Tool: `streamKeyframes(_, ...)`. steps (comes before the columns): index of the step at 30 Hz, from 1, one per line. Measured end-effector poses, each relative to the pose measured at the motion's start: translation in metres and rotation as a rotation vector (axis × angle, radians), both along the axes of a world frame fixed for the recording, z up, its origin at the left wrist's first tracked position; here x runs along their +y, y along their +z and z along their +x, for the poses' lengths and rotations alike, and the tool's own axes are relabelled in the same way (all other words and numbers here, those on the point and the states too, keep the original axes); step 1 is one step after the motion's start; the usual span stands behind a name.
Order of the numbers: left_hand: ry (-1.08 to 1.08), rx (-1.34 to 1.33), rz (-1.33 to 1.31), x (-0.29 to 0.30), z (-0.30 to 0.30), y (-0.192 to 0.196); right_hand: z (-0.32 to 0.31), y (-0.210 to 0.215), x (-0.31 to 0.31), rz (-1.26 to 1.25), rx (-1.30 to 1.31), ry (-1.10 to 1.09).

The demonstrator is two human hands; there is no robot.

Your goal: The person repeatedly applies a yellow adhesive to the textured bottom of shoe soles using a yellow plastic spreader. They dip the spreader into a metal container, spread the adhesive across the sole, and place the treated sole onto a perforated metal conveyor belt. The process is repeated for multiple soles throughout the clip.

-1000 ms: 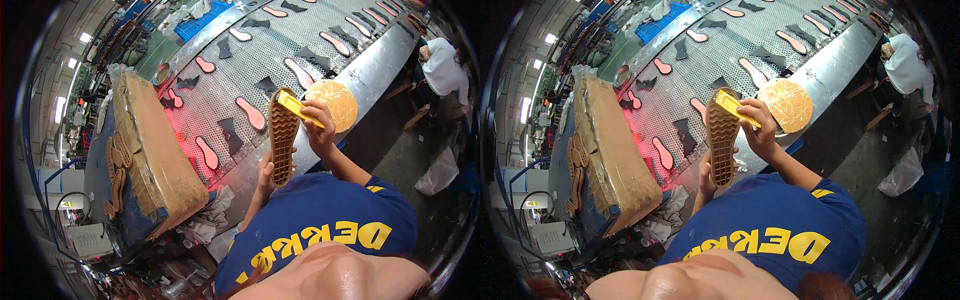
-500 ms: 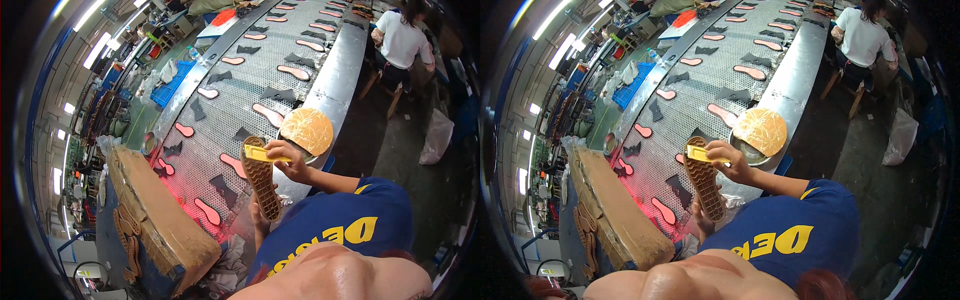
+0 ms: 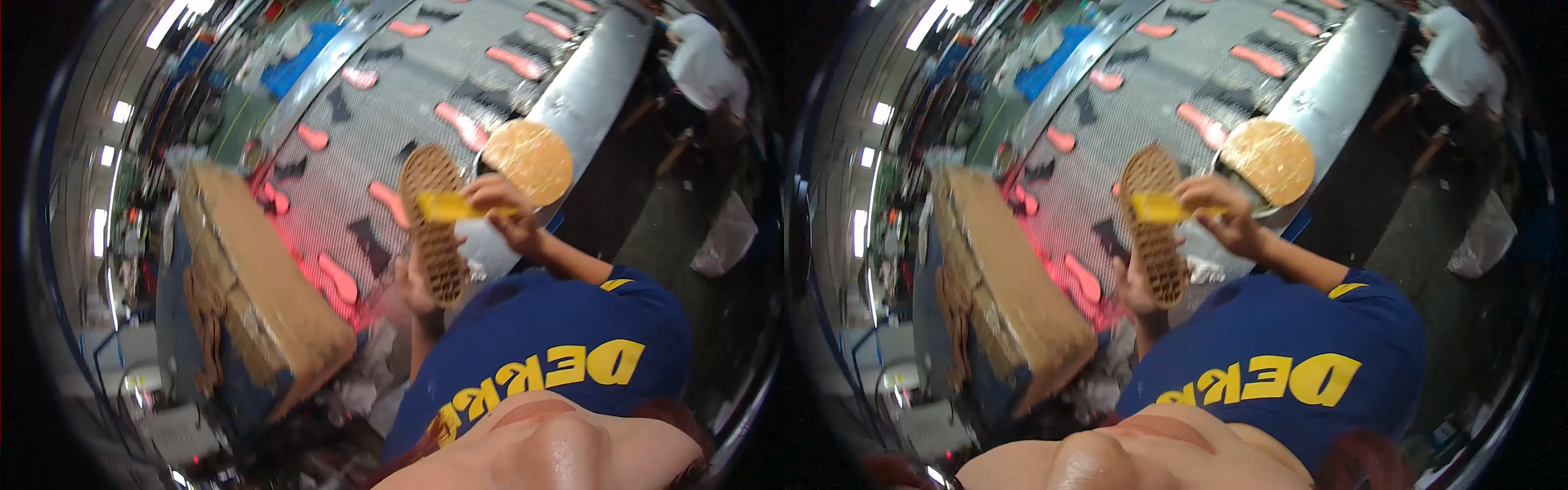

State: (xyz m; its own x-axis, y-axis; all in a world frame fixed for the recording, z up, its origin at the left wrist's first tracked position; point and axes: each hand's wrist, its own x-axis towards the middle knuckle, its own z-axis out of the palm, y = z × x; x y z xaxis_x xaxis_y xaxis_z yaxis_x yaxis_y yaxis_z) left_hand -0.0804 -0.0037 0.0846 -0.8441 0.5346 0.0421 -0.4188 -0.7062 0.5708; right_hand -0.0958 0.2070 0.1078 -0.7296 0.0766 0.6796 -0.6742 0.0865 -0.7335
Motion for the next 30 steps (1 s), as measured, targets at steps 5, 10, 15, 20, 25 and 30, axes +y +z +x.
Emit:
streamKeyframes(5,0.003,-0.033,0.106,0.000,0.002,-0.001,-0.007,-0.005,-0.005,0.052,0.014,-0.174)
streamKeyframes(10,0.030,-0.030,0.071,0.003,0.006,0.005,-0.013,0.000,-0.012,0.190,0.045,-0.194)
streamKeyframes(15,0.028,-0.010,0.004,0.002,0.005,0.004,-0.020,0.001,-0.015,0.229,-0.003,-0.136)
streamKeyframes(20,0.063,-0.042,-0.010,0.002,0.002,0.008,-0.012,0.001,-0.013,0.263,-0.068,0.087)
streamKeyframes(25,0.106,-0.193,0.011,-0.001,-0.004,0.005,0.003,0.003,-0.013,0.323,-0.139,0.289)
streamKeyframes(30,0.190,-0.385,0.000,-0.003,-0.011,0.008,0.006,-0.008,-0.014,0.212,-0.173,0.321)
